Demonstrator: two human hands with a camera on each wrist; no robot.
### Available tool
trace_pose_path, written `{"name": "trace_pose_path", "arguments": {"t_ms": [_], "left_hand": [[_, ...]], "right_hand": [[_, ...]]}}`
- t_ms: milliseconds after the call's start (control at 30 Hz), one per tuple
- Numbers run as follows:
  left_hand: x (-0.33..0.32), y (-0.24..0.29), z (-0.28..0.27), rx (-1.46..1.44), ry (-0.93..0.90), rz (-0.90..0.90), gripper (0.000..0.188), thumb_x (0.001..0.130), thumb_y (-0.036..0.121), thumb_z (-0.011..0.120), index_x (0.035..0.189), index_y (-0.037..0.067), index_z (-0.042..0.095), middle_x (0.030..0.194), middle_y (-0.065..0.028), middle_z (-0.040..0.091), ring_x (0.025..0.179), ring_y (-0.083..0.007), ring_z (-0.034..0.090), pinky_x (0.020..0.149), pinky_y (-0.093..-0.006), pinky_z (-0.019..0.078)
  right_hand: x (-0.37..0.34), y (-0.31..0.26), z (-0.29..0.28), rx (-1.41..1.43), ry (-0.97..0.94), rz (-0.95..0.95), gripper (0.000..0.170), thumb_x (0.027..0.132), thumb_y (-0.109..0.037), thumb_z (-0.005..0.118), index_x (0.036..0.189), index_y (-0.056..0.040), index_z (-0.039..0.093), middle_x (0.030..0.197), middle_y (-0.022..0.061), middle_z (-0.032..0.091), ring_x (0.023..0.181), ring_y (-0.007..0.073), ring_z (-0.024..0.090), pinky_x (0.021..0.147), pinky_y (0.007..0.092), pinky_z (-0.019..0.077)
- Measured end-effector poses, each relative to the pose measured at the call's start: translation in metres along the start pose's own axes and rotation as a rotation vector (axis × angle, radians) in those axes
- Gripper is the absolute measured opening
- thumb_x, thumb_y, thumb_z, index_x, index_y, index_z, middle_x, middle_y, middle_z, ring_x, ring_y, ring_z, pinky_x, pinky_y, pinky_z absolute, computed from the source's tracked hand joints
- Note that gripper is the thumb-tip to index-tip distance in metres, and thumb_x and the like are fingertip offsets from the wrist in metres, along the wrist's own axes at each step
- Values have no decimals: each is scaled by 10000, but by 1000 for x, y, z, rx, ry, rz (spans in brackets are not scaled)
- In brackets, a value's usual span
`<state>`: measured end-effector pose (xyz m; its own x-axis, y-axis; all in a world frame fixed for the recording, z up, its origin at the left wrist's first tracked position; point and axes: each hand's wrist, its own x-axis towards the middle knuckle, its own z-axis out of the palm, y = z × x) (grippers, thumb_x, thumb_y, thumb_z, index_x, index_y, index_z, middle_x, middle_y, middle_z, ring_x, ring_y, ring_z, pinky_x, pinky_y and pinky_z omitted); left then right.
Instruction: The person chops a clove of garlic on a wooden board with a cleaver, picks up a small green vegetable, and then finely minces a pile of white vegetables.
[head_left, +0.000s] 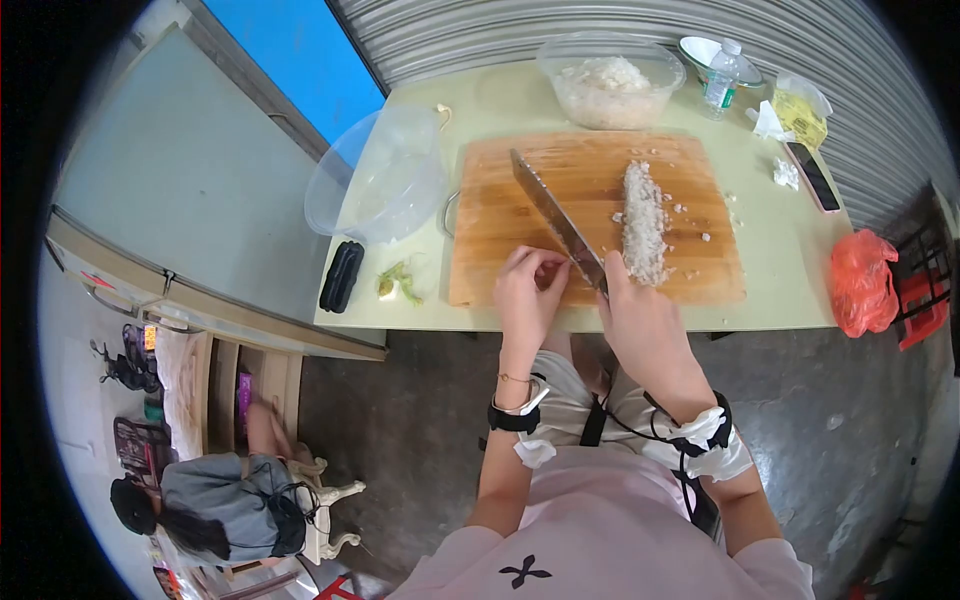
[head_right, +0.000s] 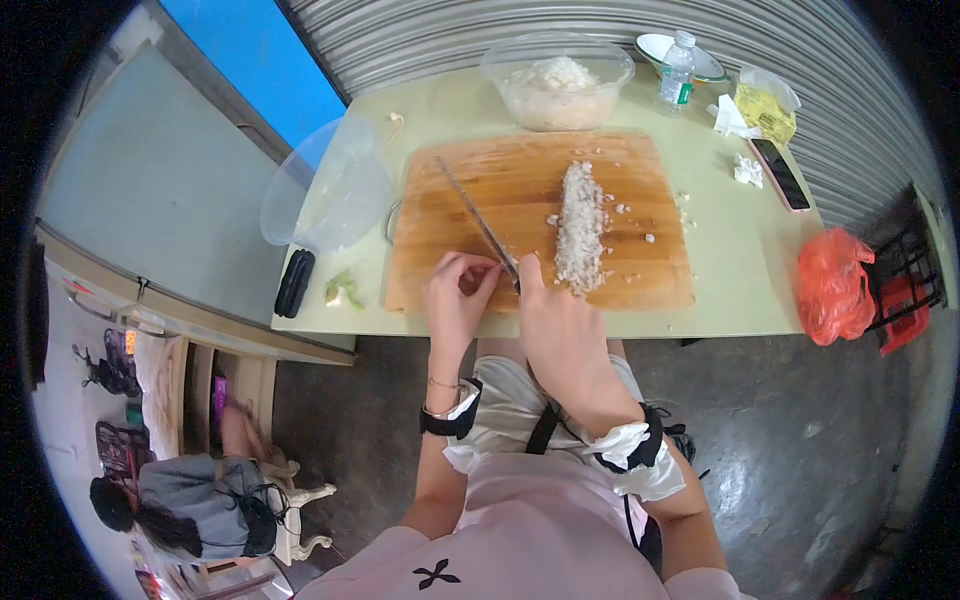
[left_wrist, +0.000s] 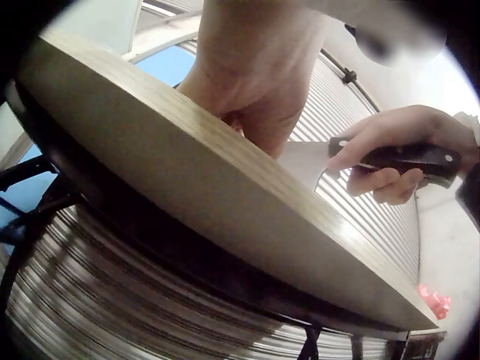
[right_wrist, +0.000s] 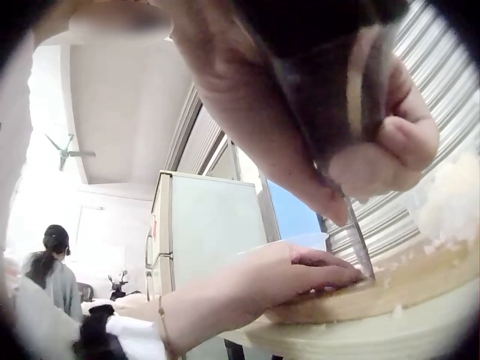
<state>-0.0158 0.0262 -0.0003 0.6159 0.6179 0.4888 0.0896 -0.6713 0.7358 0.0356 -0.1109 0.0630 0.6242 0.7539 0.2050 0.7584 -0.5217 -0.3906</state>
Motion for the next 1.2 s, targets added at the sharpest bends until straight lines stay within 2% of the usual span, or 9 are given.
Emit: {"name": "trace_pose_path", "arguments": {"t_ms": [133,400,633,700,933,1033,1100,1200], "left_hand": [[0,1,0,-25,-6,-50,97,700,57,714,774,26,659,699,-68,564,574,-158,508,530,-271,418],[1,1,1,-19,15,-7,79,692,35,690,759,44,648,701,-59,558,592,-187,531,547,-297,434],[-1,0,5,-49,10,-46,78,697,32,684,762,44,643,710,-58,558,595,-183,532,544,-296,431],[0,2,4,-22,12,-33,72,702,42,685,761,50,644,702,-55,560,594,-185,526,552,-298,429],[1,3,3,53,18,33,74,703,85,695,760,65,651,681,-46,565,608,-188,515,562,-303,421],[2,-1,1,45,-11,77,95,716,71,691,806,57,664,696,-48,573,614,-162,515,551,-273,418],[2,-1,-3,15,-70,29,132,728,77,688,852,45,654,714,-51,568,635,-152,515,559,-267,417],[5,-7,-5,-115,-161,-21,180,730,96,683,892,45,624,735,-60,567,635,-185,511,592,-297,440]], "right_hand": [[3,2,-3,-3,2,13,167,854,-99,464,987,-15,408,571,189,574,567,378,607,482,467,474],[10,0,-13,29,-68,33,203,847,-111,501,989,-14,395,604,209,579,602,397,600,515,488,469],[8,14,-5,75,-13,49,235,856,-140,525,992,-11,385,630,233,578,622,431,582,530,515,457],[1,21,4,198,46,69,251,866,-163,527,1005,-10,384,621,237,572,616,438,577,528,518,452],[-18,18,10,278,67,154,282,863,-165,542,1033,-8,381,589,242,555,603,450,564,529,526,443],[-21,18,11,338,98,114,297,843,-131,562,1047,-10,382,608,247,560,607,452,561,536,526,439],[-22,18,10,415,130,46,303,824,-91,572,1058,-16,394,625,236,563,605,440,561,531,507,429],[-25,20,15,506,189,11,290,814,-68,576,1051,-23,416,629,219,554,603,431,557,522,486,412]]}}
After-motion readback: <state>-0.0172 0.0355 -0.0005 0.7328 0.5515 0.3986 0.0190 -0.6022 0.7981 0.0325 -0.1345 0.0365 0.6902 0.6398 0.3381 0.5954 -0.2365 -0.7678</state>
